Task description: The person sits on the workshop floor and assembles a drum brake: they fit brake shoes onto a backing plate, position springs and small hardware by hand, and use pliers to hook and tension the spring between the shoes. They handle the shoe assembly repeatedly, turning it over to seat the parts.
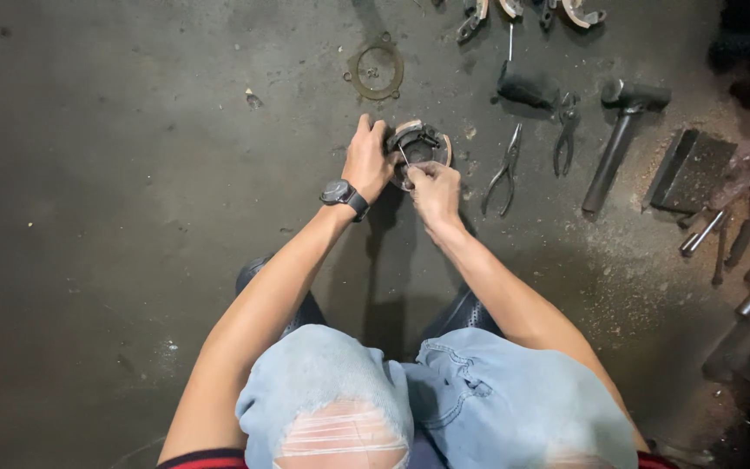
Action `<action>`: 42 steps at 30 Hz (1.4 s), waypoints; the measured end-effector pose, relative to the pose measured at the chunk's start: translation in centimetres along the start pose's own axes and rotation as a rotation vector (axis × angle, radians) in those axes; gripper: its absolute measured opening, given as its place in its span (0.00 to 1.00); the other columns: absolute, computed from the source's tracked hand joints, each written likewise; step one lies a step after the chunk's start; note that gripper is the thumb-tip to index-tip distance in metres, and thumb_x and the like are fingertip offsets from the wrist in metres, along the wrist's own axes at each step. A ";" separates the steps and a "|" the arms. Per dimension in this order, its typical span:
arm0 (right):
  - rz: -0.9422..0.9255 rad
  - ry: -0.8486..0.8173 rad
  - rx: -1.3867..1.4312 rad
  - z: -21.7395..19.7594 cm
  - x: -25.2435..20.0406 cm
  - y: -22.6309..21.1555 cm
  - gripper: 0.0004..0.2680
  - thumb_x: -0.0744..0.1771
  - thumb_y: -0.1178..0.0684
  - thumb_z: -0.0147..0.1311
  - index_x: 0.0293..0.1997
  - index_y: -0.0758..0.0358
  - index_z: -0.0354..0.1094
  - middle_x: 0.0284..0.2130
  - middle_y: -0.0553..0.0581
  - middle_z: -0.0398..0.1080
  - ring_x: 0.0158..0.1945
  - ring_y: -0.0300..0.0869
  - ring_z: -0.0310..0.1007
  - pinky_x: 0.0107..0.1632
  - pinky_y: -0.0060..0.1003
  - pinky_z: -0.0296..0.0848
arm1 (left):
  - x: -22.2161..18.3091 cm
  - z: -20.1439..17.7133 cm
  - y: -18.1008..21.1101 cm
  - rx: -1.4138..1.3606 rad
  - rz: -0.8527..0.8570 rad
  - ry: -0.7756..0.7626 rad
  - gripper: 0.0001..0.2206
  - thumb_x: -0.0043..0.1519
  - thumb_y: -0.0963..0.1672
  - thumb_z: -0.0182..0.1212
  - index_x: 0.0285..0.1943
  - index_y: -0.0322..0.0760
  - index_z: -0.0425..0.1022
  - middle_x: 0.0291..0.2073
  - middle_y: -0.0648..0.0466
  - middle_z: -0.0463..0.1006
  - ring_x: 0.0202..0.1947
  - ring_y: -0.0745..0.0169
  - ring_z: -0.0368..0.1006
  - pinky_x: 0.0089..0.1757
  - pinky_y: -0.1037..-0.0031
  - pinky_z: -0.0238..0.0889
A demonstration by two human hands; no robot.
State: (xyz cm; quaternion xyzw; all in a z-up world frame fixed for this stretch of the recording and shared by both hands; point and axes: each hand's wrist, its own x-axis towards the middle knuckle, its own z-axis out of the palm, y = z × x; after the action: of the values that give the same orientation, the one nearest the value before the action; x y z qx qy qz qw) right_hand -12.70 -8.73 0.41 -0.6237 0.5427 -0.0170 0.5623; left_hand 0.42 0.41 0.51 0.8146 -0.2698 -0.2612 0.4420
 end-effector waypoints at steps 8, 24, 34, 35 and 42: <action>-0.147 -0.221 -0.563 -2.4 3.4 -6.2 0.06 0.62 0.59 0.58 0.36 0.72 0.78 0.29 0.67 0.78 0.33 0.47 0.81 0.39 0.42 0.77 | 1.2 -0.5 0.4 -0.014 0.008 -0.022 0.14 0.51 0.35 0.68 0.41 0.26 0.66 0.43 0.37 0.67 0.44 0.30 0.67 0.44 0.50 0.63; -1.170 -0.776 -1.548 -0.2 6.6 -14.8 0.04 0.61 0.54 0.60 0.29 0.61 0.77 0.30 0.62 0.78 0.37 0.55 0.80 0.40 0.50 0.77 | 0.3 0.1 0.8 -0.084 0.142 0.159 0.14 0.56 0.35 0.59 0.51 0.32 0.75 0.48 0.39 0.74 0.50 0.31 0.70 0.49 0.53 0.67; -0.469 0.043 -0.829 -17.3 5.1 -5.8 0.06 0.69 0.58 0.55 0.42 0.73 0.70 0.31 0.72 0.74 0.36 0.60 0.80 0.43 0.51 0.76 | 3.0 -2.8 0.9 0.250 0.142 0.125 0.10 0.58 0.41 0.69 0.45 0.28 0.77 0.44 0.37 0.74 0.44 0.35 0.73 0.46 0.53 0.68; -0.475 0.144 -0.811 -18.3 5.2 -4.8 0.06 0.68 0.58 0.57 0.41 0.74 0.71 0.32 0.73 0.74 0.39 0.62 0.78 0.44 0.53 0.74 | 3.1 -3.4 1.2 0.250 0.162 0.143 0.12 0.58 0.42 0.70 0.45 0.27 0.77 0.44 0.36 0.73 0.44 0.33 0.73 0.44 0.52 0.67; -0.508 0.446 -0.697 -21.4 9.8 1.0 0.09 0.68 0.54 0.61 0.45 0.73 0.73 0.44 0.71 0.73 0.47 0.58 0.76 0.52 0.53 0.71 | 1.6 -4.4 3.4 0.165 0.098 0.101 0.11 0.62 0.41 0.68 0.49 0.27 0.76 0.47 0.38 0.72 0.42 0.39 0.76 0.43 0.60 0.72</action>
State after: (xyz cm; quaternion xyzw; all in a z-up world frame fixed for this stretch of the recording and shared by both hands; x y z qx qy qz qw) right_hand -22.88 -29.97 1.75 -0.8689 0.4538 -0.1043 0.1682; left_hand 3.82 0.28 5.25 0.8463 -0.3072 -0.1746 0.3986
